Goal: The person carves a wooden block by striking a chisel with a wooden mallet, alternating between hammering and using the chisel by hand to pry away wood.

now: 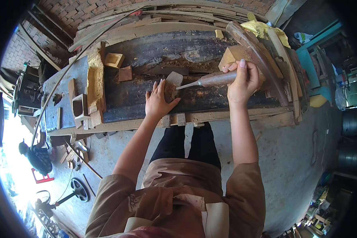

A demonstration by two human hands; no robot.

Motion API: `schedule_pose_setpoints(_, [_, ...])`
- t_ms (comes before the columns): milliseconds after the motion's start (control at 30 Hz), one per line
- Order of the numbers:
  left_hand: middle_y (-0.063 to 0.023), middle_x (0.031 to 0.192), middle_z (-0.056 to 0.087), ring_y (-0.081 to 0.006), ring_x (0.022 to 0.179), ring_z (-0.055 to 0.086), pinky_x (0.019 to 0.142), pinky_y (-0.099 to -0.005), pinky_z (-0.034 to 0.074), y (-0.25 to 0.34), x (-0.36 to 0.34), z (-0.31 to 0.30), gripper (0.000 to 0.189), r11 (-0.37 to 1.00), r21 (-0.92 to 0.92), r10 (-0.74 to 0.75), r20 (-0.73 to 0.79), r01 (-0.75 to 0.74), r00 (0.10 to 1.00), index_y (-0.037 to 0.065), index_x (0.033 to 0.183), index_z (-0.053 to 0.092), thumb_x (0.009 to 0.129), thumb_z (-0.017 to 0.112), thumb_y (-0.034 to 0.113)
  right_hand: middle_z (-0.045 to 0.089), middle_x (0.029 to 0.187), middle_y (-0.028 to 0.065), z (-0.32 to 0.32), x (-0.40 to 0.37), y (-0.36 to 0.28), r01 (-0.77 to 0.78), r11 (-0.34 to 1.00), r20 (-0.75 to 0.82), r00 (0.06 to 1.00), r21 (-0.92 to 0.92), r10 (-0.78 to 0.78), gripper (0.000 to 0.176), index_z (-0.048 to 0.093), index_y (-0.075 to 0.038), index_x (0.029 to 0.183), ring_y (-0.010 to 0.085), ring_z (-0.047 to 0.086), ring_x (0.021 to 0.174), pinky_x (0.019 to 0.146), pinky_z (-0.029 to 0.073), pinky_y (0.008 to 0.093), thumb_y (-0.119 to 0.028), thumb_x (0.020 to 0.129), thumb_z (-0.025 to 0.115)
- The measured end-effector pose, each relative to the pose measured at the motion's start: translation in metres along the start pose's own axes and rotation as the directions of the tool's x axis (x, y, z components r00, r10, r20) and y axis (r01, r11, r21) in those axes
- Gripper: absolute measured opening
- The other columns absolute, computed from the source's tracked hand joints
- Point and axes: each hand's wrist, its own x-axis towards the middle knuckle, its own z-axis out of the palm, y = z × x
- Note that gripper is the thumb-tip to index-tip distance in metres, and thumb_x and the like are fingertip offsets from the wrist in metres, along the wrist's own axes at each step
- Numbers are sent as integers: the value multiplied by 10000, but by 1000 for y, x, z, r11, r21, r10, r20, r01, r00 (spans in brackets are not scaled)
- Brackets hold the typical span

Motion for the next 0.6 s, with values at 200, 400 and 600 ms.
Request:
schedule_pose_setpoints(200, [-116, 1353, 385, -264, 1310, 260, 1037, -505, 211, 0, 1, 0, 903, 1000, -3, -2, 6, 3, 1000, 73, 1358, 264, 686, 630, 553, 511, 658, 68, 8, 5, -5, -6, 998, 141, 990, -57, 15, 151, 468, 1, 807, 180, 529, 611, 619, 468, 341, -103, 915, 455])
schedule_pose_setpoints(400, [-117, 1351, 387, -265, 1310, 262, 1035, -502, 217, 1, 0, -1, 893, 1000, -3, 5, 5, -5, 1000, 72, 1350, 275, 687, 628, 556, 552, 635, 43, 40, 23, -4, -2, 983, 298, 953, -183, 58, 158, 512, 2, 798, 122, 557, 602, 609, 464, 270, -122, 896, 506])
schedule_pose_setpoints(600, [-138, 1359, 368, -291, 1322, 228, 1034, -525, 203, 2, 0, -3, 961, 1000, -6, -5, 10, 5, 1000, 57, 1354, 253, 659, 640, 597, 575, 676, 37, 69, 23, -6, 45, 963, 392, 918, -264, 64, 157, 563, 12, 892, 107, 569, 626, 595, 467, 237, -133, 901, 503])
